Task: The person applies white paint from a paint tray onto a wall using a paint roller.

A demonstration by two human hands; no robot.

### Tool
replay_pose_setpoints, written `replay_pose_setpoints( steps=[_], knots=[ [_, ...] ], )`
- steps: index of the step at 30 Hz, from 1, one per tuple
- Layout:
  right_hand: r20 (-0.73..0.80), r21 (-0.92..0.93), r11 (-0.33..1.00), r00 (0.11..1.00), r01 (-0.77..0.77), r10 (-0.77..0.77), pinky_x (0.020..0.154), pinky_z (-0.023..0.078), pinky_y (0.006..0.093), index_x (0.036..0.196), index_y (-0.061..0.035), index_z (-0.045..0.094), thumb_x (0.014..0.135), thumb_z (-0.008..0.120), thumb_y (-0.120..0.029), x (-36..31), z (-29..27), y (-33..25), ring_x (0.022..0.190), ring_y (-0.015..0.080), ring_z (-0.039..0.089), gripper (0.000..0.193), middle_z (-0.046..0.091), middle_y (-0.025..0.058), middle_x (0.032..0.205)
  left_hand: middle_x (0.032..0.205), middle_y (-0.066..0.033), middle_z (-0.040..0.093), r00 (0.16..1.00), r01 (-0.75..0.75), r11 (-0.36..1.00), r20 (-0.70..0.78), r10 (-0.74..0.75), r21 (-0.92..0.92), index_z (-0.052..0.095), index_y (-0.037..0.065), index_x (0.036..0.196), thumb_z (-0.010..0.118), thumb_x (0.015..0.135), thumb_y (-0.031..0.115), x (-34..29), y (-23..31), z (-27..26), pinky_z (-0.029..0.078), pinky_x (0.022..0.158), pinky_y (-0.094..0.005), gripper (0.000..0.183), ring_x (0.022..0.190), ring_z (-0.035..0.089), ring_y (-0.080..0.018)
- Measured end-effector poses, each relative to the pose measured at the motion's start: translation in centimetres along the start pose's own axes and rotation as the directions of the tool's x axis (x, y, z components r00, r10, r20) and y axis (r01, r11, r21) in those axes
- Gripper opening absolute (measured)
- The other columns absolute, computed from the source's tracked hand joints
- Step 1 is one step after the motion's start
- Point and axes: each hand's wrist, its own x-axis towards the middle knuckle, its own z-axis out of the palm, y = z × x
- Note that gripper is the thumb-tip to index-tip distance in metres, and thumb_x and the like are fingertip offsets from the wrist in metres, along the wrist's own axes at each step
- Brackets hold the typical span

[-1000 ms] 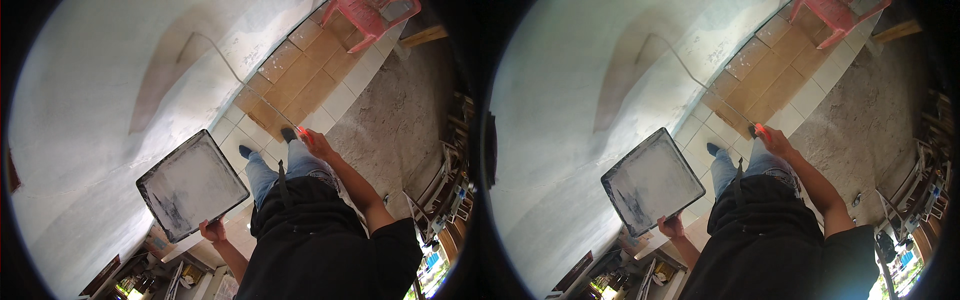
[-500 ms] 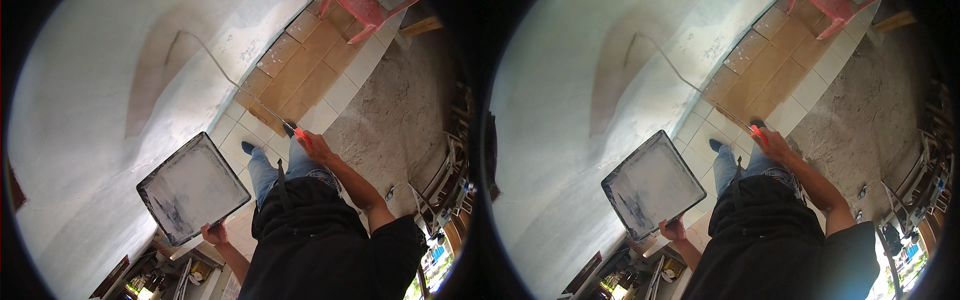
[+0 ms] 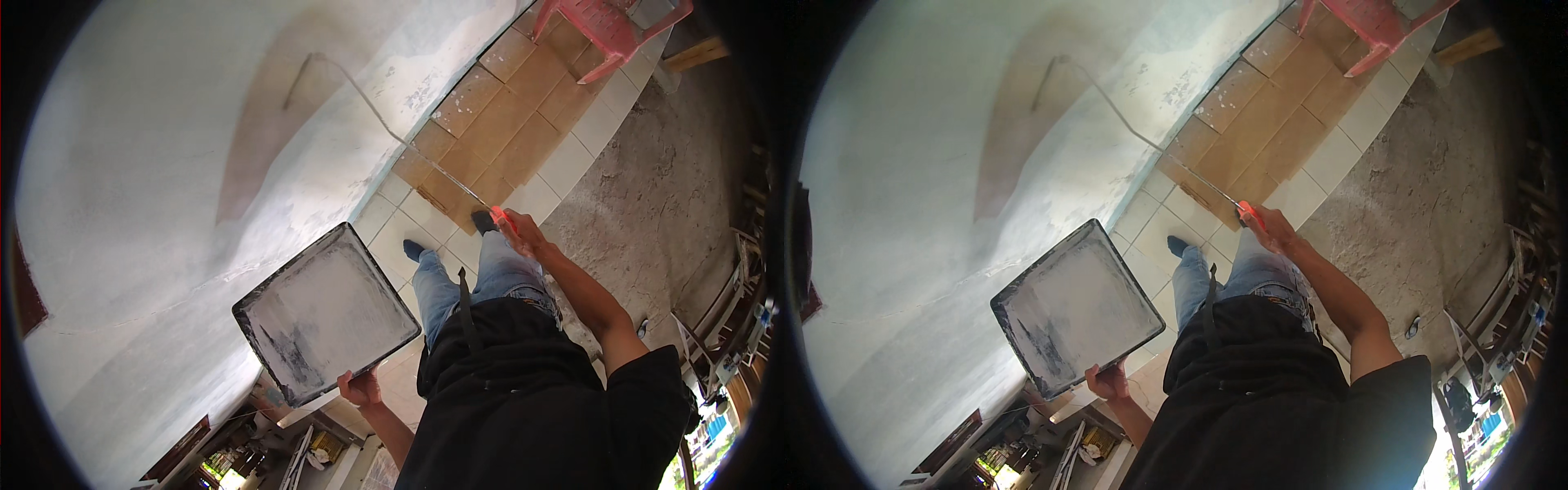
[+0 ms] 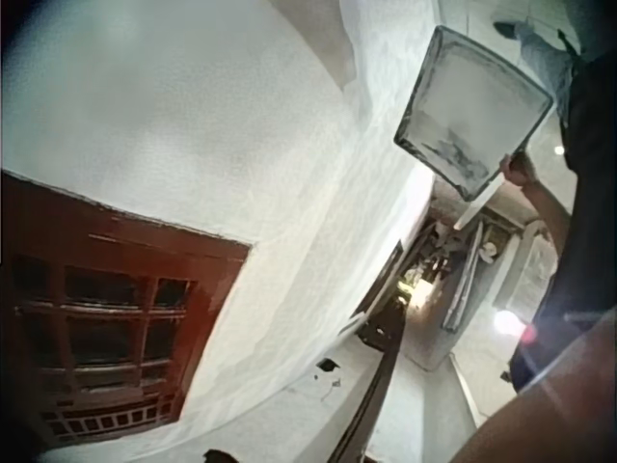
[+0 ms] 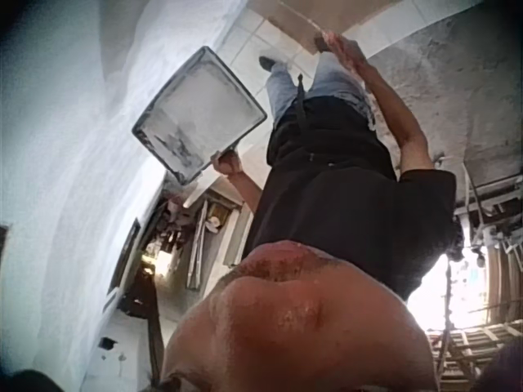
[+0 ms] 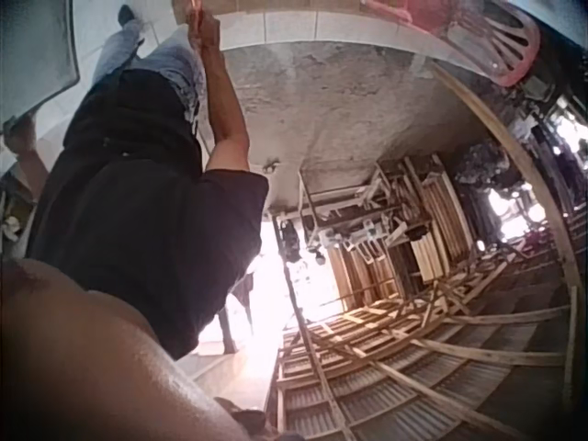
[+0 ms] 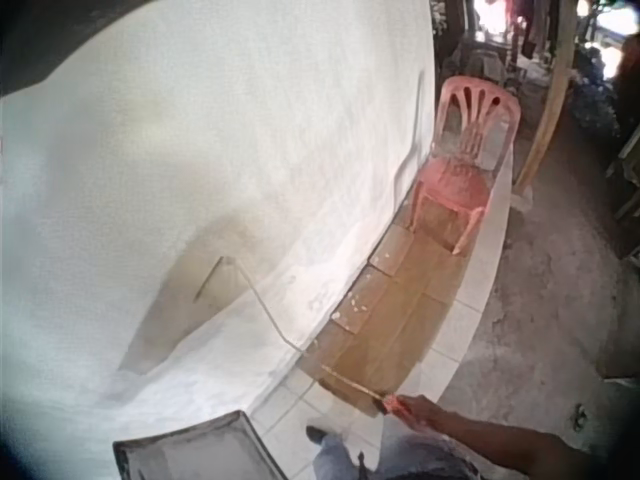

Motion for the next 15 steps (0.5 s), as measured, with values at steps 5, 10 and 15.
replay_pose_setpoints(
  steps=[5,10,15],
  knots=[
    [-0.044,0.021,0.986,0.986,0.164,-0.163,0.064,0.046,0.0387,0.106,-0.0045,0.054,0.094,0.041,-0.043,1.4,1.1,-1.6,0.068,0.0337,0.058,0.042,0.059,0.0175,0.075,0.124,-0.0148,0.048,0.999,-0.034,0.997,-0.03,0.036,0.065,0.037,0.005,0.131,0.059,0.066,0.012,-0.2,-0.3,1.7,0.048,0.085,-0.0569,0.068,0.112,0.05,-0.0344],
    [-0.061,0.052,0.983,0.983,0.178,-0.174,0.063,0.046,0.0388,0.106,-0.0044,0.054,0.093,0.043,-0.043,2.6,1.7,-0.4,0.066,0.0336,0.057,0.042,0.057,0.0172,0.074,0.125,-0.0145,0.048,0.999,-0.014,0.999,-0.038,0.015,0.045,0.037,0.006,0.131,0.058,0.066,0.012,-0.2,0.0,1.6,0.049,0.084,-0.0566,0.069,0.112,0.05,-0.0342],
    [-0.077,0.047,0.997,0.996,0.056,-0.053,0.063,0.046,0.0373,0.103,-0.004,0.059,0.091,0.048,-0.043,3.9,2.0,2.4,0.067,0.0313,0.059,0.042,0.06,0.0173,0.075,0.124,-0.0144,0.048,1.0,0.011,1.0,0.001,-0.011,0.011,0.038,0.007,0.131,0.057,0.066,0.011,0.1,0.0,0.6,0.049,0.084,-0.0569,0.068,0.111,0.05,-0.0343]
  ],
)
